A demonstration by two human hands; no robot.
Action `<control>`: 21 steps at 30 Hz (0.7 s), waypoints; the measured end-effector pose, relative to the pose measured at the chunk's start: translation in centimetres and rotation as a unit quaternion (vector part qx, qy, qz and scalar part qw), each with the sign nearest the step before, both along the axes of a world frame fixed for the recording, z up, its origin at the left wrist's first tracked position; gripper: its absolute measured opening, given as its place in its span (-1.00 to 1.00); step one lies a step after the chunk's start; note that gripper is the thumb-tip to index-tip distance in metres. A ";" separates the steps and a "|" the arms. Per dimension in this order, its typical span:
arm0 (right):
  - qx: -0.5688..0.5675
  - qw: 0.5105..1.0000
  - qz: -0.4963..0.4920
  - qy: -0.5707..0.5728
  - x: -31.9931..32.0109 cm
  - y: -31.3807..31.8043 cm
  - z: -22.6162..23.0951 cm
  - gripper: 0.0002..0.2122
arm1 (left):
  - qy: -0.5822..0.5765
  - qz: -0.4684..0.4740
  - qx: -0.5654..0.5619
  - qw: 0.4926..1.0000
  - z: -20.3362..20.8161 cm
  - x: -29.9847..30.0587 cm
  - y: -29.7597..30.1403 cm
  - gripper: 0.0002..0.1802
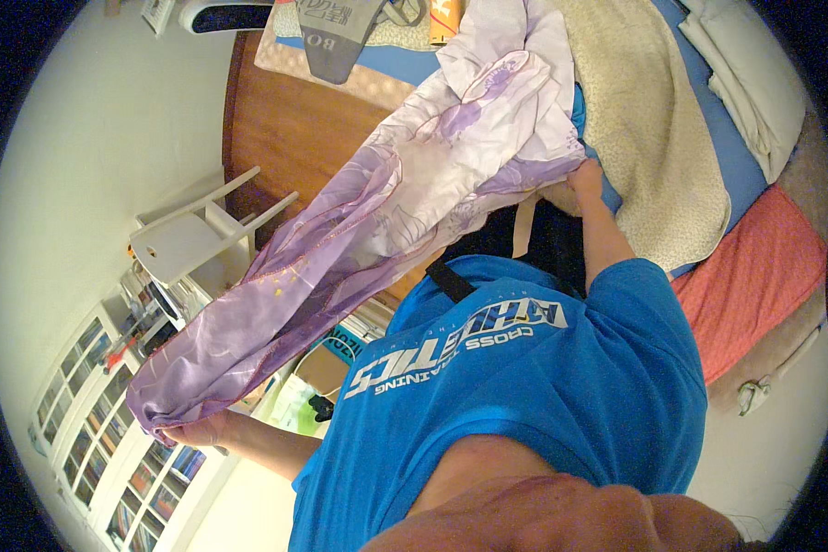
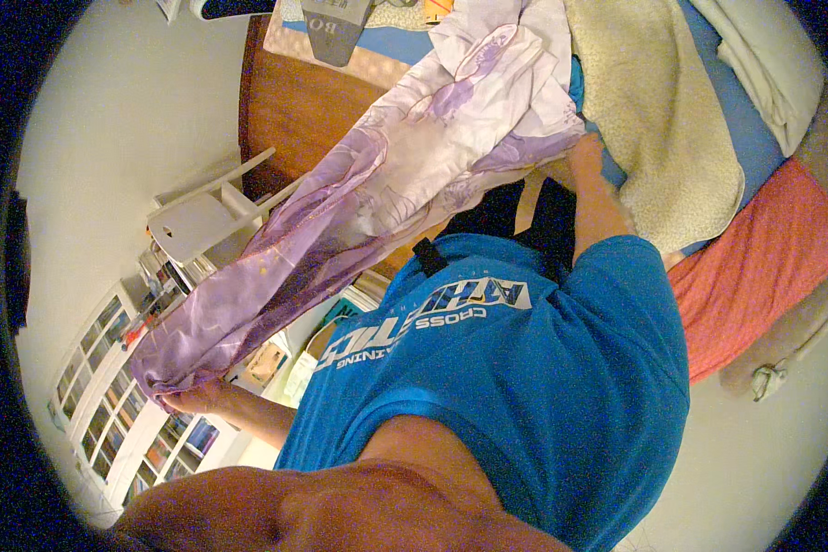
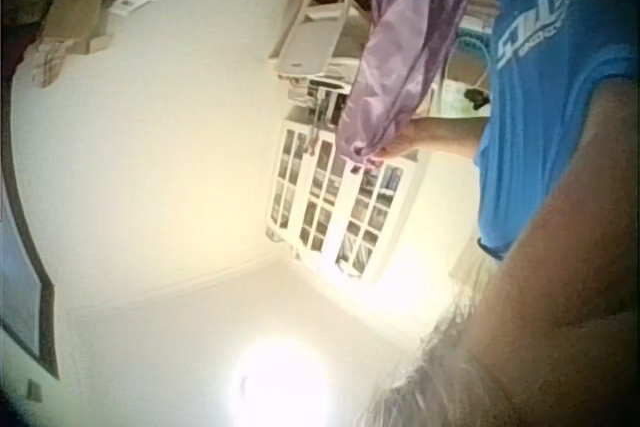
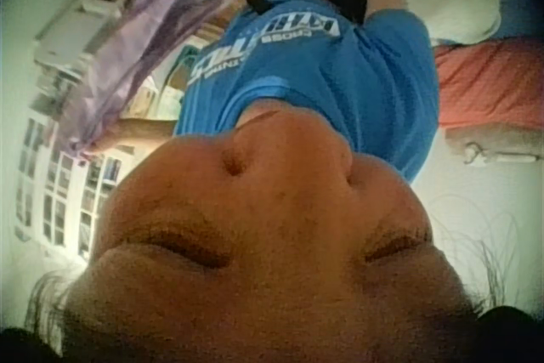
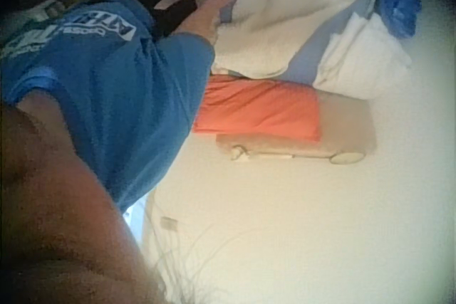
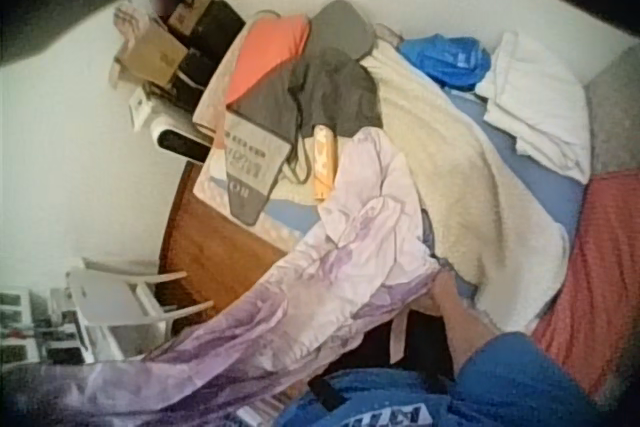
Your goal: The person picks up and folds various pieces of laundry, including a purple floral pillowcase, a blue garment, and a gray fabric item, placing them onto a pile on a bed before smoothing a blanket.
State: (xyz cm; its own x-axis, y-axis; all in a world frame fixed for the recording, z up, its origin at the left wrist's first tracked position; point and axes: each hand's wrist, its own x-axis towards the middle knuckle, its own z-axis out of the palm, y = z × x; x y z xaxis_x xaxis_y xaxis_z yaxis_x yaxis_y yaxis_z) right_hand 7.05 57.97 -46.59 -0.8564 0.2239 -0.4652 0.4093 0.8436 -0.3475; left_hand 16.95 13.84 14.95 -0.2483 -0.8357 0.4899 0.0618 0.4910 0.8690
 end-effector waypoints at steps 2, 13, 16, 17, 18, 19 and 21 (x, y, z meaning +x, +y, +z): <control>-0.035 0.997 -0.055 -0.037 -0.1 0.3 -1.0 -0.73 | -0.004 -0.002 0.008 1.000 0.2 -0.8 0.8 -0.50; -0.002 0.999 -0.018 -0.036 -2.5 1.3 6.2 -0.76 | -0.009 -0.020 0.059 0.998 1.0 0.0 1.6 -0.45; -0.023 0.999 -0.005 -0.037 -3.1 0.9 7.4 -0.76 | -0.003 -0.035 0.096 0.995 1.3 0.0 2.5 -0.49; -0.038 0.999 -0.006 -0.023 -2.9 1.2 7.4 -0.77 | -0.002 -0.032 0.099 0.995 1.7 -0.1 2.9 -0.49; -0.052 0.999 -0.009 -0.008 -3.0 1.5 6.7 -0.77 | 0.000 -0.031 0.101 0.994 1.8 -0.4 3.3 -0.49; -0.067 0.998 -0.012 0.007 -2.9 1.6 6.1 -0.78 | 0.002 -0.030 0.104 0.994 1.9 -0.7 3.6 -0.50; -0.097 0.993 -0.019 0.069 -2.7 1.5 5.3 -0.79 | 0.007 -0.036 0.106 0.994 2.0 -0.8 3.9 -0.49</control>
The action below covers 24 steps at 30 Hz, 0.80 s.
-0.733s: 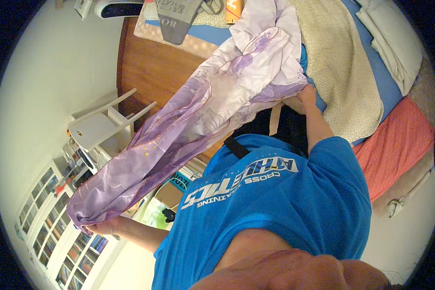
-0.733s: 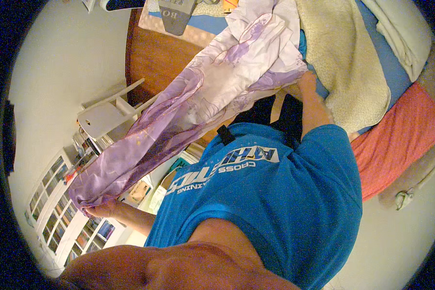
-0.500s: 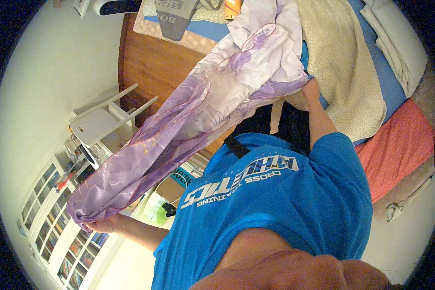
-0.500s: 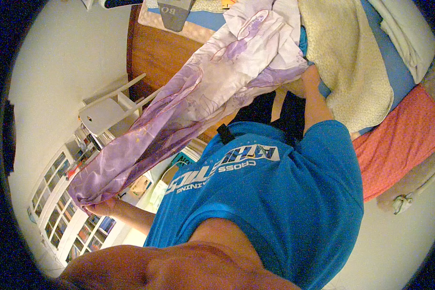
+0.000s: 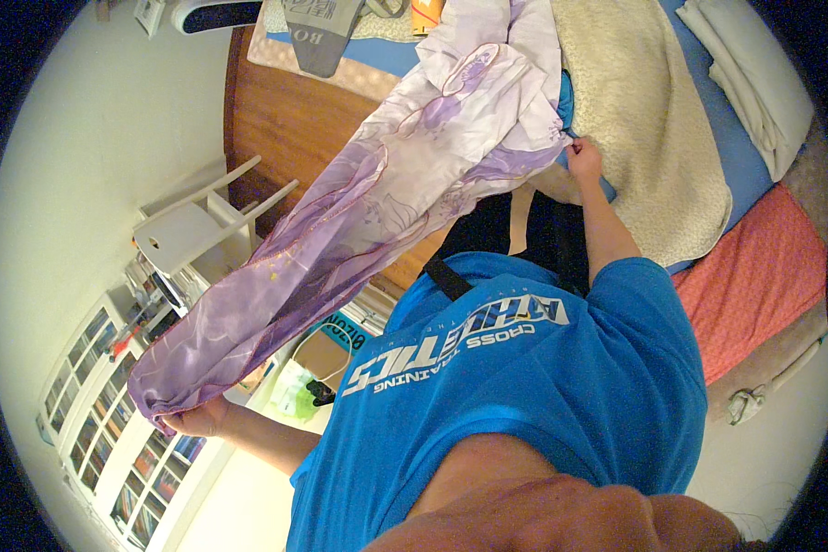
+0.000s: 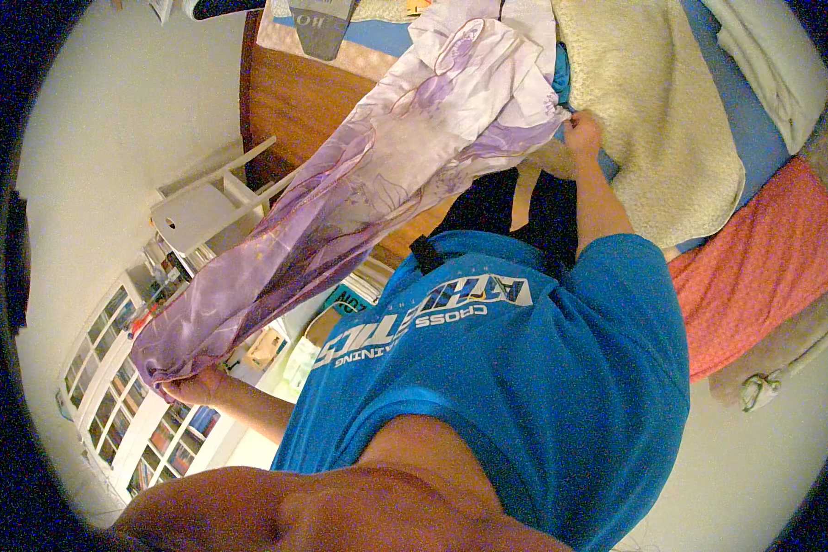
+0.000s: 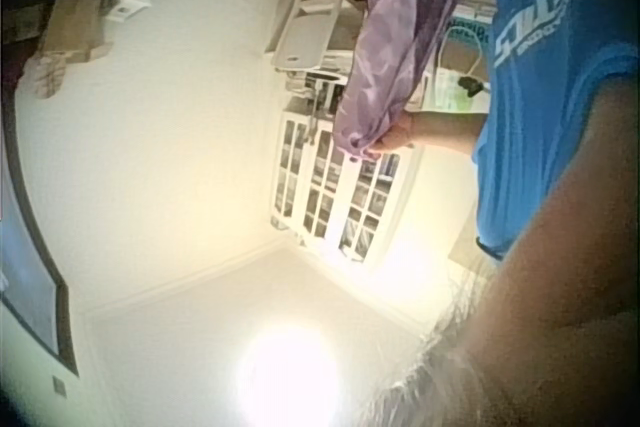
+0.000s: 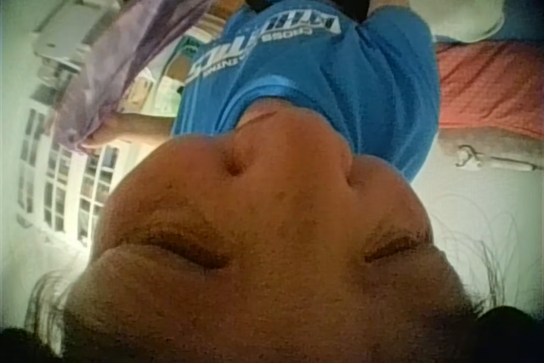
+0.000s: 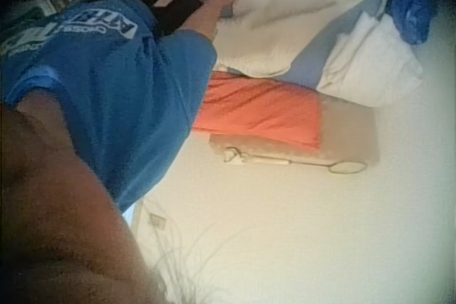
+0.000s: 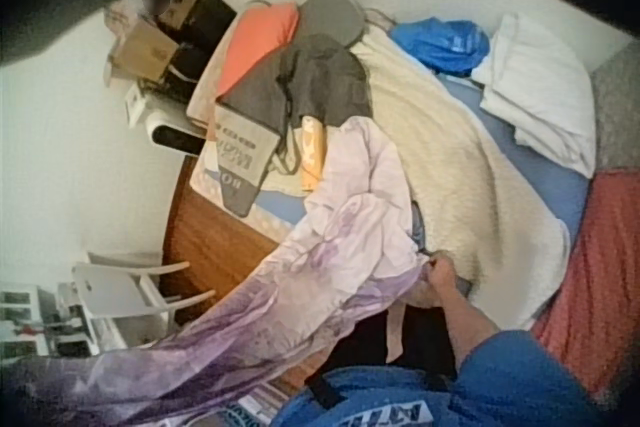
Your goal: The person picks up and folds various pieces of laundry, including a purple floral pillowcase, a blue garment, and a gray fabric item, placing them onto a pile on a bed before smoothing a blanket.
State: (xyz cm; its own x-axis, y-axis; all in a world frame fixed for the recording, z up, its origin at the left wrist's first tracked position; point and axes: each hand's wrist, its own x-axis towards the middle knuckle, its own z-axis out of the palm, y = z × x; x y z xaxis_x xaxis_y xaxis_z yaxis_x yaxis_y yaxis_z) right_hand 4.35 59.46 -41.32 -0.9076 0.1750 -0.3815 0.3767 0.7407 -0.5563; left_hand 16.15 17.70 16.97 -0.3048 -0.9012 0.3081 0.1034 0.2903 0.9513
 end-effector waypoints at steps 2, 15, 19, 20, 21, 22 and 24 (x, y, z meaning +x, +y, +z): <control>-0.033 0.999 -0.010 0.022 -0.2 0.1 0.1 -0.80 | 0.005 -0.005 0.001 1.000 0.1 0.2 0.0 -0.49; -0.152 0.984 -0.087 0.025 -2.1 -0.7 4.3 -0.82 | 0.014 0.005 0.015 1.000 -0.6 1.8 0.0 -0.50; -0.176 0.980 0.024 0.092 -4.2 -2.2 9.3 -0.74 | 0.024 0.026 0.040 0.999 -0.2 1.6 1.5 -0.51; -0.176 0.976 0.063 0.115 -5.1 -3.2 12.6 -0.66 | 0.023 0.020 0.053 0.998 -0.2 1.8 1.5 -0.52; -0.167 0.968 0.116 0.148 -6.2 -4.0 14.7 -0.62 | 0.024 0.012 0.066 0.997 -0.1 1.9 1.5 -0.52; -0.157 0.956 0.169 0.180 -7.1 -4.7 16.3 -0.59 | 0.026 0.004 0.080 0.996 -0.3 2.2 1.4 -0.52; -0.105 0.940 0.274 0.176 -8.9 -6.6 18.7 -0.54 | 0.037 0.003 0.099 0.994 -1.1 3.1 0.5 -0.54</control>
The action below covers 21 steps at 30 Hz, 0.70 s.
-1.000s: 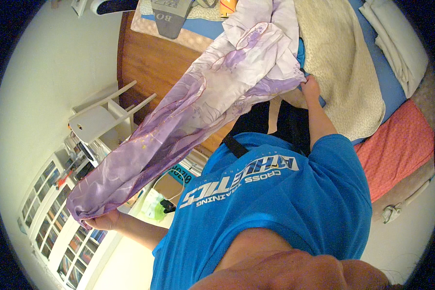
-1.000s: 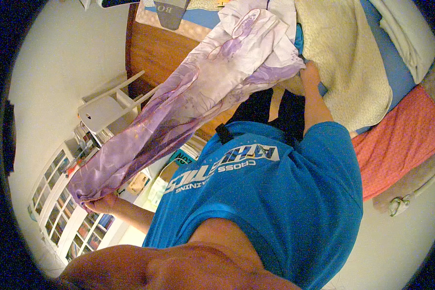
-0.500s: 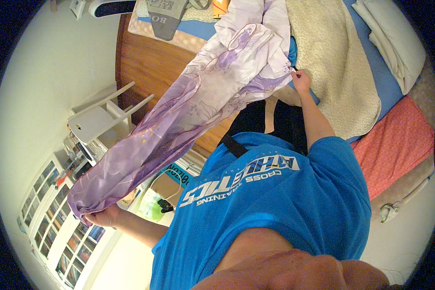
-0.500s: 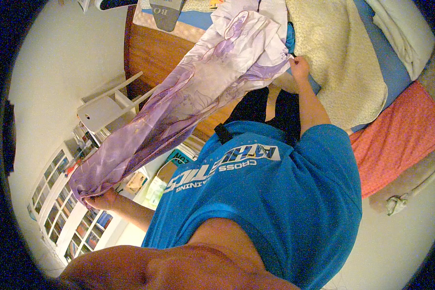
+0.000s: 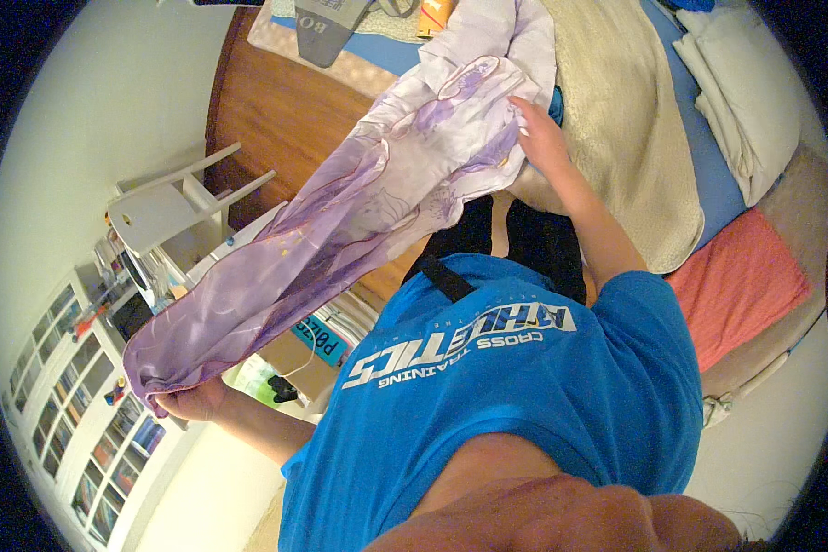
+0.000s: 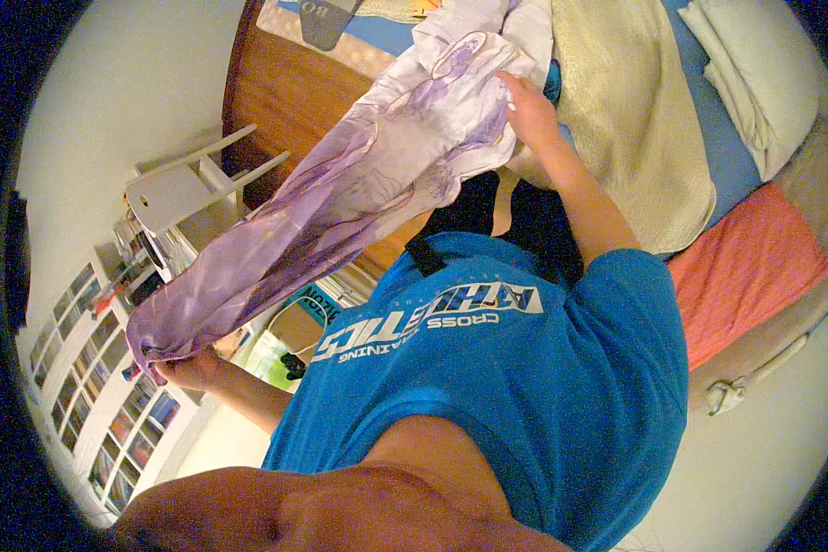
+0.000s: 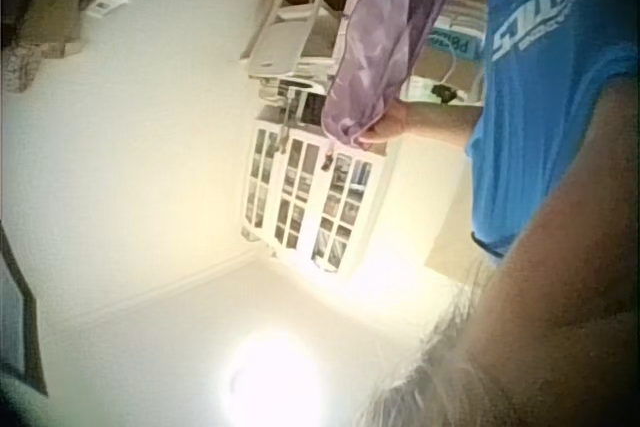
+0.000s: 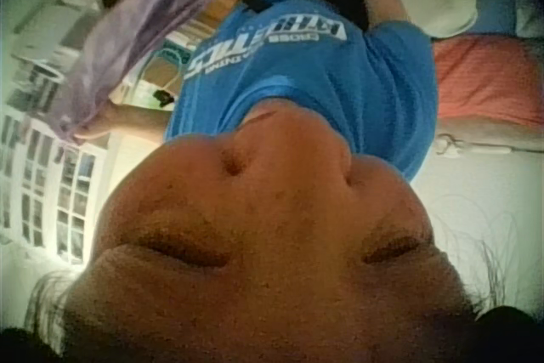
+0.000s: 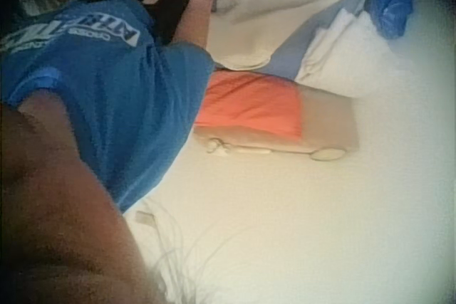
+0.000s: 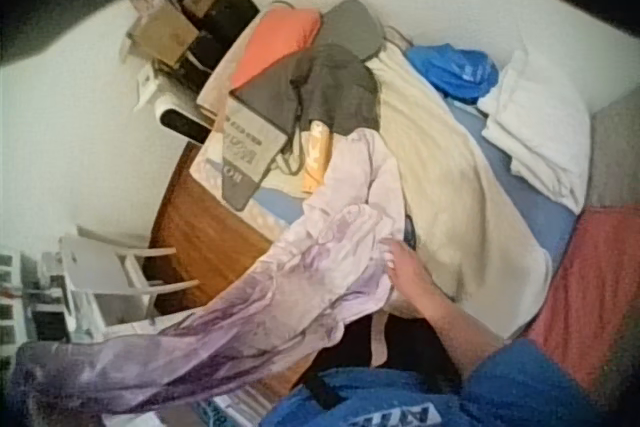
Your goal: The person picks up and folds various pieces of laundry, including a purple floral pillowcase, a blue garment, and a gray fabric item, placing them onto a pile on a bed before smoothing a blanket.
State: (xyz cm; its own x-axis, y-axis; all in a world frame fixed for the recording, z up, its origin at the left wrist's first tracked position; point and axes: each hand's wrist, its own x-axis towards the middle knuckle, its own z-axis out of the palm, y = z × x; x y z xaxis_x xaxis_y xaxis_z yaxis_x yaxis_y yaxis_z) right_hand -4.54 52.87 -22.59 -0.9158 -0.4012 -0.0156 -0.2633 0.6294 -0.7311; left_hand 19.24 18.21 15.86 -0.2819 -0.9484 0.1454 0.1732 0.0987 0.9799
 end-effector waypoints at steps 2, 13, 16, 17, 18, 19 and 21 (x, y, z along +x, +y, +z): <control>0.107 0.988 0.102 -0.040 -1.7 -2.1 1.3 -0.51 | -0.021 0.033 -0.018 0.999 -0.3 -0.1 0.8 -0.57; 0.290 0.945 0.132 -0.070 -8.6 -3.1 -6.7 -0.85 | -0.062 0.016 0.016 0.998 -2.3 5.3 -1.3 -0.55; 0.268 0.953 0.139 -0.029 -8.0 0.7 -7.3 -0.85 | -0.112 0.044 0.028 0.992 -3.7 5.5 -2.5 -0.58; 0.269 0.946 0.177 -0.018 -8.2 2.2 -6.9 -0.83 | -0.137 0.071 0.024 0.988 -4.3 5.0 -3.1 -0.59; 0.270 0.939 0.212 -0.005 -8.7 4.0 -6.3 -0.82 | -0.108 -0.001 -0.002 0.994 -4.9 4.8 -4.1 -0.61; 0.254 0.946 0.202 -0.013 -9.6 6.1 -5.3 -0.78 | -0.147 0.038 -0.054 0.987 -5.7 4.8 -5.9 -0.68; 0.168 0.973 0.082 -0.138 -13.3 12.3 -2.1 -0.73 | -0.139 0.074 -0.093 0.983 -6.0 3.0 -8.8 -0.71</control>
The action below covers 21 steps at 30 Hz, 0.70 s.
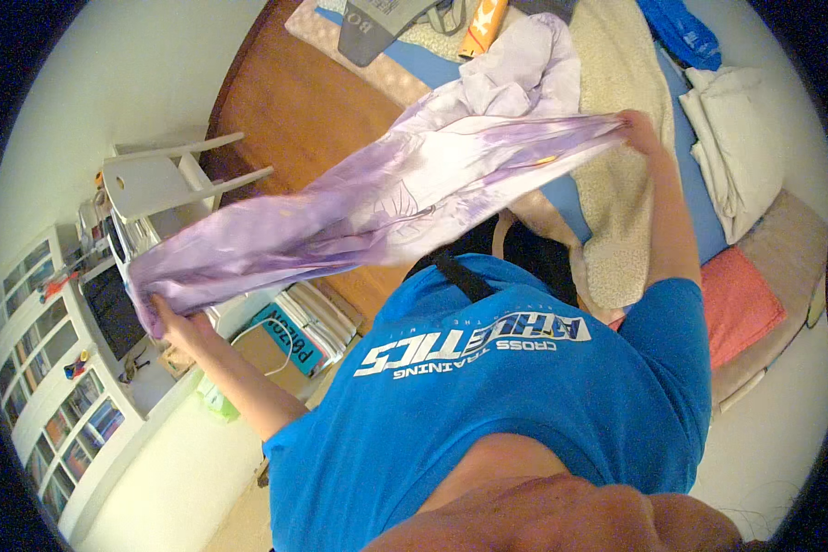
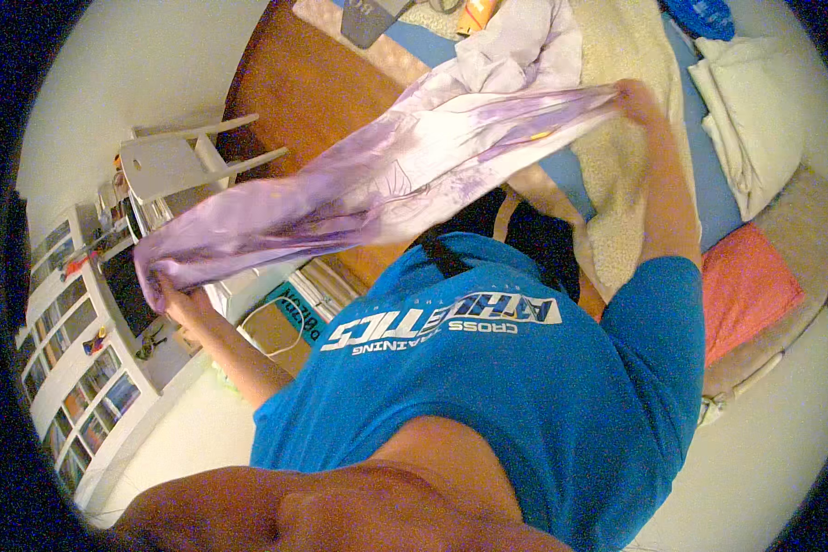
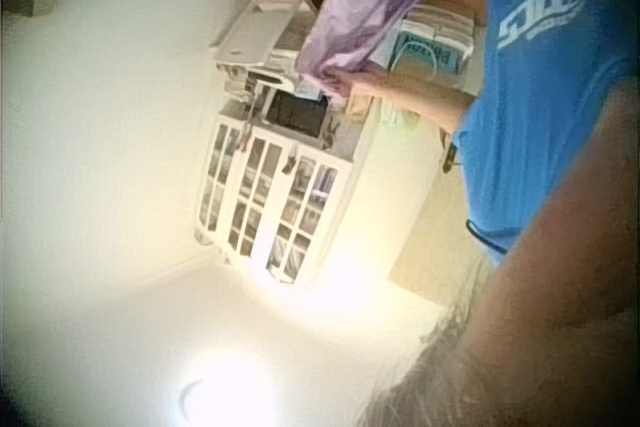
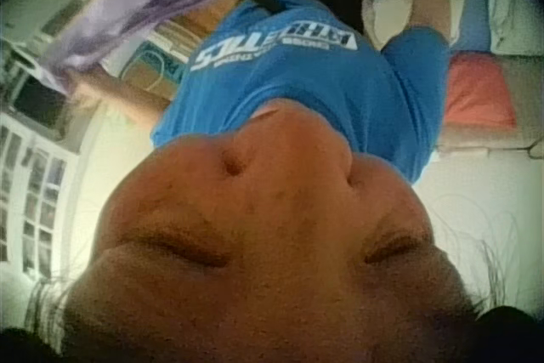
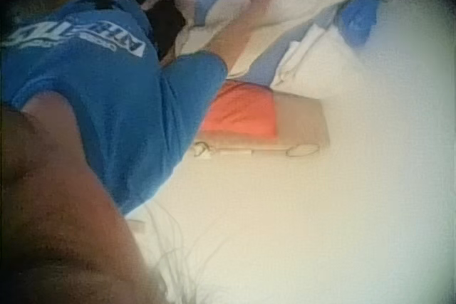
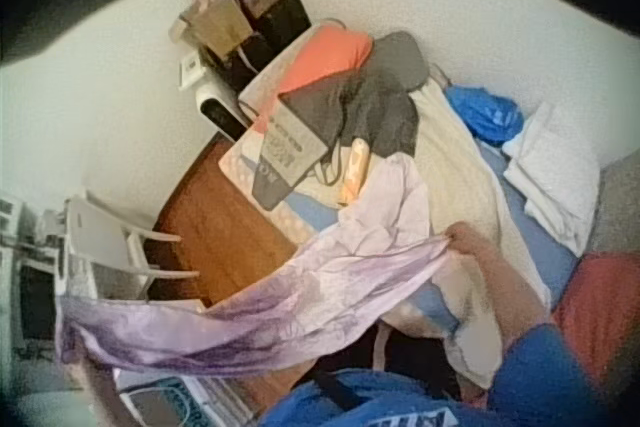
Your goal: The person picks up and folds various pieces of laundry, including a purple floral pillowcase, a blue garment, and a gray fabric item, placing them onto a pile on a bed before smoothing a blanket.
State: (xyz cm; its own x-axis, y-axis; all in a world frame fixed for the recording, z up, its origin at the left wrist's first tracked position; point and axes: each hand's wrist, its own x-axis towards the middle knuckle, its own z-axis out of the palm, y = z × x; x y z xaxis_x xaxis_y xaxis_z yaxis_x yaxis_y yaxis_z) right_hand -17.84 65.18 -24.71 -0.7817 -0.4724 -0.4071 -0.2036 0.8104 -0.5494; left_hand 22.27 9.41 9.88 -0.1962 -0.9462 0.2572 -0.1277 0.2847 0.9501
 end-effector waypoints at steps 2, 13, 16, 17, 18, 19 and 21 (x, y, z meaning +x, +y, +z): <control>-0.083 0.977 -0.197 0.009 -3.1 3.7 7.5 -0.82 | 0.054 0.000 -0.040 0.998 1.8 0.2 -3.6 -0.71; -0.421 0.666 -0.558 0.261 -3.0 32.3 40.1 -0.78 | 0.205 -0.179 -0.048 0.961 2.6 -17.7 -13.0 -0.66; -0.447 0.588 -0.578 0.347 4.3 37.3 45.6 -0.76 | 0.299 -0.373 -0.079 0.875 3.5 -23.9 -11.1 -0.58; -0.445 0.569 -0.586 0.366 7.5 38.5 46.6 -0.75 | 0.323 -0.409 -0.074 0.850 3.9 -25.4 -9.8 -0.60; -0.438 0.556 -0.600 0.372 11.3 39.4 46.1 -0.74 | 0.340 -0.445 -0.070 0.826 4.9 -26.4 -8.4 -0.61; -0.436 0.545 -0.606 0.381 14.4 40.1 46.5 -0.75 | 0.357 -0.443 -0.068 0.820 5.1 -27.9 -8.5 -0.66; -0.396 0.557 -0.641 0.350 23.6 39.7 43.7 -0.78 | 0.338 -0.420 -0.020 0.842 3.2 -28.9 -6.0 -0.67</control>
